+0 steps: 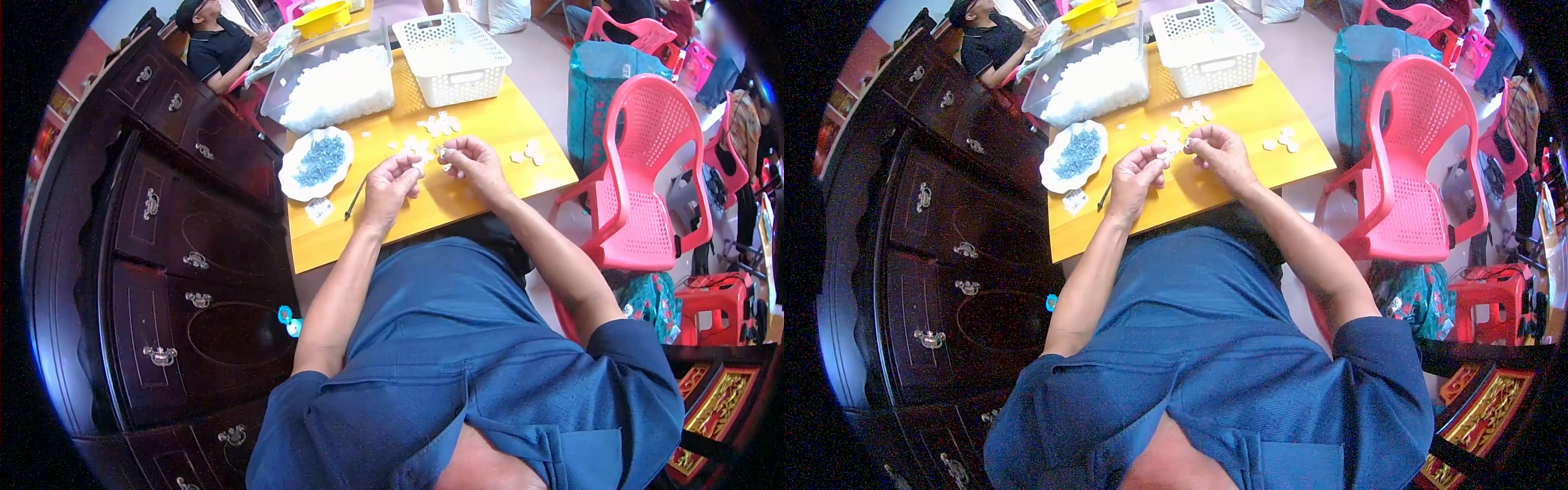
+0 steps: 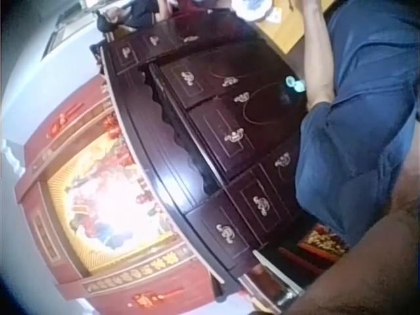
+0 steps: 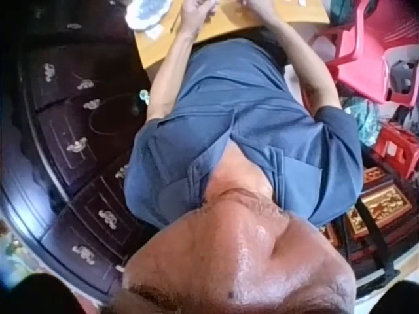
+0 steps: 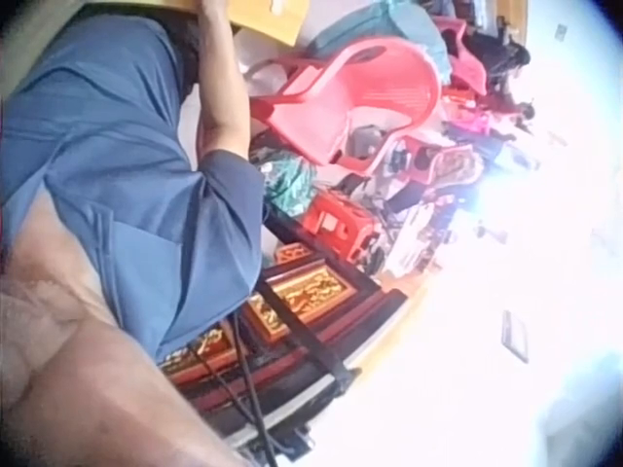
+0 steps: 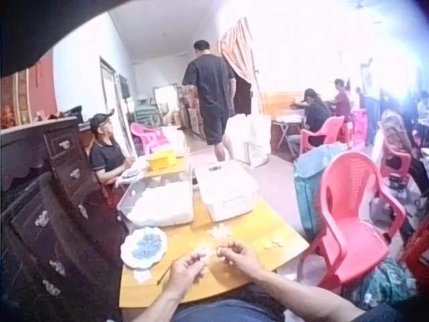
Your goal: Assembling small white plastic components by hand at a workshop table.
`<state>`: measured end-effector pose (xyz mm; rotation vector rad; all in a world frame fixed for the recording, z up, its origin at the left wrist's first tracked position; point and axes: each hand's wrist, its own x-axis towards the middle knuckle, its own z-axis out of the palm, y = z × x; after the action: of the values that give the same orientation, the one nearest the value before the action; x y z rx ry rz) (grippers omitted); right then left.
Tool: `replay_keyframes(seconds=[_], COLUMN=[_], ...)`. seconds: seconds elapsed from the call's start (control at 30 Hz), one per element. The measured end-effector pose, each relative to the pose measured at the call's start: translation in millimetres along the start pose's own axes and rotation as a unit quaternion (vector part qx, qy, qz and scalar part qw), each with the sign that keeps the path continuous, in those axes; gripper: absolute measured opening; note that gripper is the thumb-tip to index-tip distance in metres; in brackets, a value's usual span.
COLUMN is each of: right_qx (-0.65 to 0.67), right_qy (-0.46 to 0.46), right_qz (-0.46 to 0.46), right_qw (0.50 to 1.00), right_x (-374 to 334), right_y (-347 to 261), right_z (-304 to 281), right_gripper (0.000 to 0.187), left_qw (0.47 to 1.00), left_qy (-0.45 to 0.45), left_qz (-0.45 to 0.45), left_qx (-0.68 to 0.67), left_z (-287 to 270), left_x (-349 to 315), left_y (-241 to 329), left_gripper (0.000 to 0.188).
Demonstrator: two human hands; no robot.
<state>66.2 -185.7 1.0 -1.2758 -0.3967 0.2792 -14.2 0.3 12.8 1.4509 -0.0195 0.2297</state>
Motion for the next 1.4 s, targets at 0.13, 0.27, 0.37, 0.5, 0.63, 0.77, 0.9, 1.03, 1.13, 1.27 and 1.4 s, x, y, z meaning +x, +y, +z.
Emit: replay_keyframes(seconds=[0.13,0.27,0.37,0.5,0.63,0.77,0.9,1.03,1.13,1.27,1.4], right_qx=[-0.013,-0.014,-0.024,-0.014,-0.020,-0.033,-0.041,-0.034,-0.039,-0.040,-0.050], right_qy=[-0.012,-0.021,-0.028,-0.049,-0.058,-0.049,-0.052,-0.055,-0.055,-0.051,-0.052], right_qz=[0.004,0.009,0.013,0.002,0.007,0.014,0.012,0.013,0.015,0.010,0.007], right_qw=[1.000,1.000,0.999,0.999,0.998,0.998,0.998,0.998,0.998,0.998,0.997], right_x=[-1,-4,-7,-7,-6,-7,-7,-8,-7,-6,-6], right_y=[0,-1,0,1,3,0,1,2,3,4,6], right_z=[2,7,10,12,11,13,12,12,12,12,12], right_gripper=[0.017,0.013,0.012,0.013,0.015,0.015,0.017,0.016,0.016,0.016,0.015], left_qw=[0.999,0.997,0.999,0.999,0.999,0.996,0.994,0.993,0.993,0.992,0.992], left_qy=[0.001,0.017,-0.004,-0.010,-0.014,-0.027,-0.030,-0.033,-0.032,-0.023,-0.023], left_qz=[-0.017,0.006,-0.006,-0.032,-0.019,-0.025,-0.006,0.017,0.027,0.025,0.033], left_qx=[0.046,0.072,0.035,-0.010,0.023,0.078,0.109,0.113,0.108,0.118,0.120], left_z=[-9,-10,-15,-14,-13,-12,-5,-4,-4,-3,-3], left_x=[2,6,6,6,5,3,-1,-1,0,0,0], left_y=[-2,-5,-9,-7,-4,1,7,3,1,0,-1], left_gripper=[0.019,0.019,0.018,0.017,0.019,0.024,0.025,0.026,0.026,0.027,0.027])
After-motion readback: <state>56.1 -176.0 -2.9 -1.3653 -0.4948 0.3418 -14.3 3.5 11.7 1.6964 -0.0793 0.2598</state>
